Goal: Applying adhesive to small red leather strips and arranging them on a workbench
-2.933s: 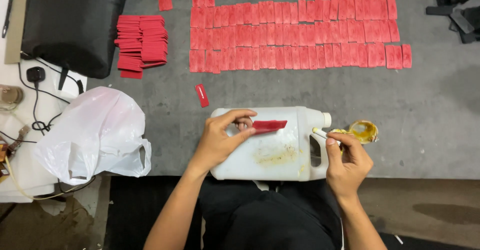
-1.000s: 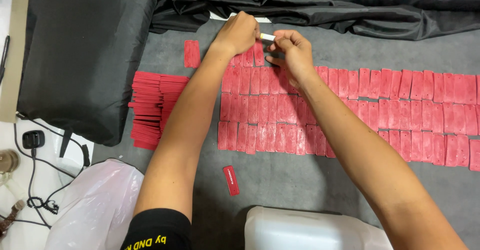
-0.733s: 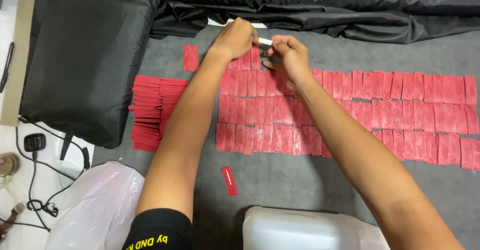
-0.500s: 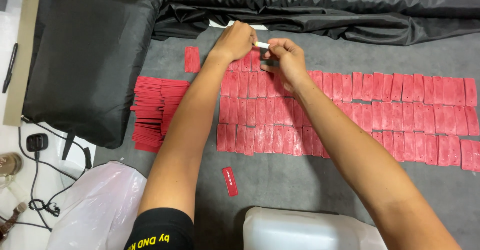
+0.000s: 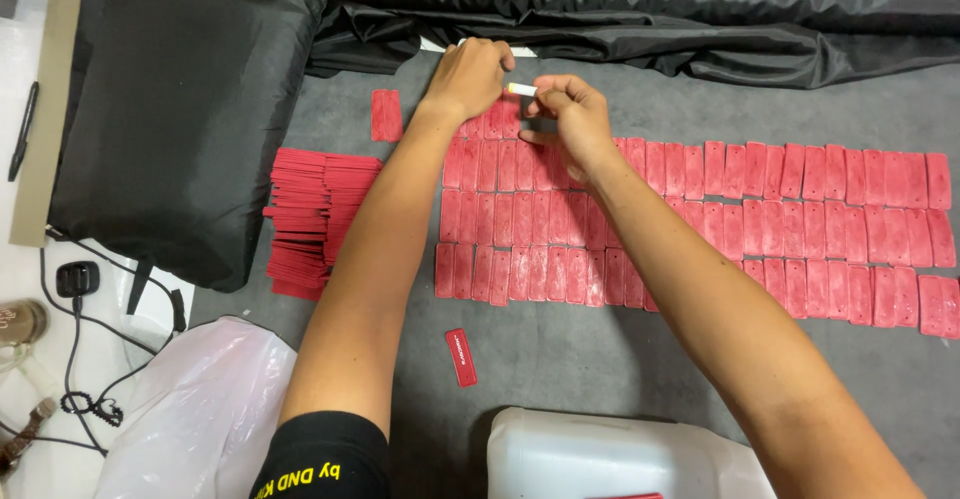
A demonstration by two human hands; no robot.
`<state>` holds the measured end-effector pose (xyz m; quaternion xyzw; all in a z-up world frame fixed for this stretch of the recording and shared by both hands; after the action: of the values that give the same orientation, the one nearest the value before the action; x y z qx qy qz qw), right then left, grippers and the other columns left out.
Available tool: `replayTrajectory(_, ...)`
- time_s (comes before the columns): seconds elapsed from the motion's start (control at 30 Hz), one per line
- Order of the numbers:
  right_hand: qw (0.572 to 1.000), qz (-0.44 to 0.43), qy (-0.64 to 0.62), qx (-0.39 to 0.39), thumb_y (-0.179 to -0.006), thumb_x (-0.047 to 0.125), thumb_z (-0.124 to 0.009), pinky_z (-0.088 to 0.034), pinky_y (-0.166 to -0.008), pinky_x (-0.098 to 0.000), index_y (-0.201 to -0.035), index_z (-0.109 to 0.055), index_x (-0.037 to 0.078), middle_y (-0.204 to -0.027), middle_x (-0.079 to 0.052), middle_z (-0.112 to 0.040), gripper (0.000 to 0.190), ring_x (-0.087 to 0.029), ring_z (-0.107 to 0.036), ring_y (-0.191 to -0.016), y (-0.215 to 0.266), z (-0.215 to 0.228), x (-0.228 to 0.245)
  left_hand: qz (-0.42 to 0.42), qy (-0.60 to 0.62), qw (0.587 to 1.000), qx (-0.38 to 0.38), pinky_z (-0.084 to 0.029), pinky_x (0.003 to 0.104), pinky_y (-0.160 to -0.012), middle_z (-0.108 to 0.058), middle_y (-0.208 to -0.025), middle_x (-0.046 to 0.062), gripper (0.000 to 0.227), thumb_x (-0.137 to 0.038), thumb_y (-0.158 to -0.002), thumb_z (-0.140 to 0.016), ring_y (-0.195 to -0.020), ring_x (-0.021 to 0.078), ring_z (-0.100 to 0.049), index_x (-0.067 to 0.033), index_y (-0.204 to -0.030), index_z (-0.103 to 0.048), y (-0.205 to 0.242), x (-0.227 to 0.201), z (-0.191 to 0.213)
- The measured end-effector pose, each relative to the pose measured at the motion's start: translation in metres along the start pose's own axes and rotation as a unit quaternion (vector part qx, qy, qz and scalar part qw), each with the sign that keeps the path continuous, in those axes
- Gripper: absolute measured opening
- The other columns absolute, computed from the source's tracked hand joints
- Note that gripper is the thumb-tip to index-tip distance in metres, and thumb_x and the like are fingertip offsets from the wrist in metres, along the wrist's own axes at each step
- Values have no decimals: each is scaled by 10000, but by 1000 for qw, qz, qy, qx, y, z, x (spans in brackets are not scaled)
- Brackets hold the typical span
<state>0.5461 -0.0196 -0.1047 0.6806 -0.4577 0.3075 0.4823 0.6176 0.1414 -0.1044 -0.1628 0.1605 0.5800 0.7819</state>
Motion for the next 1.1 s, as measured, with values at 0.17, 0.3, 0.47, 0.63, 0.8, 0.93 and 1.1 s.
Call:
replayTrajectory(0.17, 1000, -13, -6, -10, -1002, 43, -585, -657, -602, -349, -1038, -664, 43, -768, -119, -631, 87, -168, -636, -725, 29, -3, 19, 1, -21, 990, -139, -476, 576, -774, -721, -1002, 121, 187, -78, -909, -543, -957, 411, -641, -110, -1006, -699, 9, 2, 20)
replayTrajectory(0.3, 1000, -7, 30, -6, -993, 79, -576, -629, -676, -300, -1021, -663, 114, -802, -65, -635, 98, -125, -649, -785, 71, 5, 46, 10, 44, 972, -232, -489, 498, -688, -675, -892, 84, 57, -178, -932, -647, -859, 331, -643, -123, -930, -633, 55, -34, 69)
replayTrajectory(0.47, 995, 81, 43, 30, -1026, 164, -597, -674, -719, -336, -1198, -627, 52, -866, -83, -678, 207, -152, -695, -846, 146, 39, 71, 5, 193, 939, -283, -554, 500, -678, -722, -728, 155, 112, -146, -950, -710, -792, 426, -714, -91, -858, -678, 162, -114, 103)
replayTrajectory(0.63, 995, 99, 2, -1, -1048, 141, -594, -645, -778, -332, -1228, -624, 45, -874, -101, -662, 205, -165, -690, -875, 265, 91, 89, 2, 192, 934, -303, -502, 408, -559, -574, -595, 108, 375, -255, -1064, -582, -604, 353, -641, -137, -710, -554, 295, -184, 89)
replayTrajectory(0.8, 989, 136, -29, -57, -1057, 138, -616, -623, -799, -347, -1226, -630, 31, -873, -130, -648, 201, -187, -684, -865, 393, 156, 74, -13, 236, 931, -277, -429, 294, -499, -418, -484, 29, 557, -368, -942, -765, -458, 254, -506, -158, -576, -401, 397, -259, 63)
replayTrajectory(0.93, 981, 146, -7, -125, -1014, 134, -654, -572, -777, -292, -1121, -666, 66, -834, -95, -653, 127, -184, -646, -792, 469, 202, 47, -93, 227, 967, -71, -474, 374, -937, -703, -1086, 43, 406, -287, -881, -795, -1000, 220, -629, -106, -1222, -665, 432, -315, 36)
replayTrajectory(1.1, 972, 160, -4, -172, -1026, 136, -656, -583, -801, -247, -1137, -661, 57, -846, -79, -656, 137, -139, -669, -808, 527, 249, 15, -182, 163, 966, -85, -459, 418, -955, -711, -1107, 72, 312, -131, -902, -780, -1033, 290, -624, -75, -1191, -676, 449, -328, 15)
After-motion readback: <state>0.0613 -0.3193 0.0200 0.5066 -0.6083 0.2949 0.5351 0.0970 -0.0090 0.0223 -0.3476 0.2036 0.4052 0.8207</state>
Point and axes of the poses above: each hand's wrist, its own y-axis away from the middle knuckle, its own z-axis out of the back of the hand, x = y × z, the point moved 6 cm from there along -y, towards the middle knuckle
